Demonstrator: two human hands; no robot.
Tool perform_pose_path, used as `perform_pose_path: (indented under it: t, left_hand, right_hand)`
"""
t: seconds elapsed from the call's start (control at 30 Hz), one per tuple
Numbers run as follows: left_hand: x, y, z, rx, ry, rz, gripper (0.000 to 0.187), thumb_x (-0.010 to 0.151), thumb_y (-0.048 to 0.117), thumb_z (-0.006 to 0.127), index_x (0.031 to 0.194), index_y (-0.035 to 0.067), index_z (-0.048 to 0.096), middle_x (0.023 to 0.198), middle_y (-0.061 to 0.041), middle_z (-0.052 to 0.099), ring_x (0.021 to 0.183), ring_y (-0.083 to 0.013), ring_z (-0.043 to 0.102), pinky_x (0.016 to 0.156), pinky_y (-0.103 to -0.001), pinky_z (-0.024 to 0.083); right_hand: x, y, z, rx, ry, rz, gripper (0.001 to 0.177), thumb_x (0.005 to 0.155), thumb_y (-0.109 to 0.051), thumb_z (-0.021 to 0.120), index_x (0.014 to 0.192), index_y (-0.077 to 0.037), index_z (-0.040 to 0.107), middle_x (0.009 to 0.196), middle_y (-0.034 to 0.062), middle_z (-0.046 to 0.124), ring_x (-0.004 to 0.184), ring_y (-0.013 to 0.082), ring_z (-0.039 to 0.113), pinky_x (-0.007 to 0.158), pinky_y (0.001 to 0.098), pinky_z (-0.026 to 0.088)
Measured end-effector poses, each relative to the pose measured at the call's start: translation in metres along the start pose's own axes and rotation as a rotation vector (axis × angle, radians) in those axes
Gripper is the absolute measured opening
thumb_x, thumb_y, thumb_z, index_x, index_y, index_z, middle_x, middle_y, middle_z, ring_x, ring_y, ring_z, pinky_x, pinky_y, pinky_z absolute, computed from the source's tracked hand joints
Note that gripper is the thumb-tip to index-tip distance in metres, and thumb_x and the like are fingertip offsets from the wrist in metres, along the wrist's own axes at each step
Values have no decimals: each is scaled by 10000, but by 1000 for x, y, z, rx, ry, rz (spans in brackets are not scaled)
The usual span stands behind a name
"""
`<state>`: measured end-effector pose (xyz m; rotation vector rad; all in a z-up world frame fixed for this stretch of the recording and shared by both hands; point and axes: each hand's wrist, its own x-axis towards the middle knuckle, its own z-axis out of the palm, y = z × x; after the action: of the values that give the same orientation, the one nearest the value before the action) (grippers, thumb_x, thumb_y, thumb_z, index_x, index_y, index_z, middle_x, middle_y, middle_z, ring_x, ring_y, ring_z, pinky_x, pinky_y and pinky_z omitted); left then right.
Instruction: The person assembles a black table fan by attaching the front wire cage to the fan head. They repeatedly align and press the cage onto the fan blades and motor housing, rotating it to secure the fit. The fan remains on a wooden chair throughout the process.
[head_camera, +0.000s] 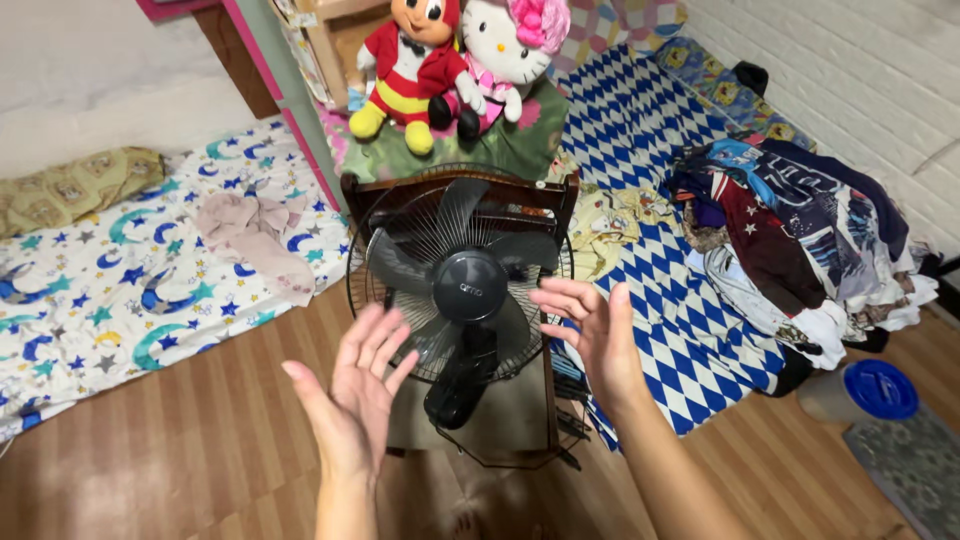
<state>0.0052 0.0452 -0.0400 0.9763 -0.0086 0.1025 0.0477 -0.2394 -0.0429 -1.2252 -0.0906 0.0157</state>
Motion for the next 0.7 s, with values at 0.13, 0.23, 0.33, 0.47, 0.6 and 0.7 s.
perform_pose_path:
  t: [0.13,0.23,0.33,0.47,0.6,0.7]
  left_hand:
    - [10,-10,-5,-26,80,-11,696,1016,795,311,854,131,440,728,3,438,637,-103,421,563,-274,349]
    - [13,-14,3,69,260,-86,653,1003,727,385,653,183,294,540,73,264,439,-64,231,408,-267,163]
    - [19,-16,19,222,351,-124,612,983,677,424,620,208,274,522,76,236,424,-69,209,403,-278,144]
    - [20,-18,22,325,357,-97,604,992,647,462,617,208,284,514,65,254,424,-73,222,401,-284,157]
    - [22,-28,14,296,335,-95,630,1020,667,462,646,184,308,561,52,290,462,-79,250,423,-290,181]
    - [17,-19,18,-78,164,-150,736,905,815,416,1051,94,447,1060,-73,479,937,-163,445,750,-344,356]
  right_hand:
    - [7,11,5,106,22,63,812,1077,-796,173,769,-124,508,629,-17,431,506,94,375,447,238,290]
    - [3,8,11,130,88,272,789,929,-824,167,593,-137,364,510,-39,287,422,103,213,407,277,157]
    - [3,3,22,18,37,296,781,941,-821,174,589,-147,349,509,-46,267,432,99,210,415,272,165]
    - [4,-3,23,2,48,299,785,924,-829,187,584,-136,334,509,-37,258,437,112,184,419,292,136]
    - [5,2,16,107,-102,191,829,1052,-839,185,654,-151,422,565,-65,353,459,60,290,408,230,239]
    - [1,-13,26,463,-139,311,901,866,-889,176,1146,-113,541,1126,91,561,994,202,529,818,358,426]
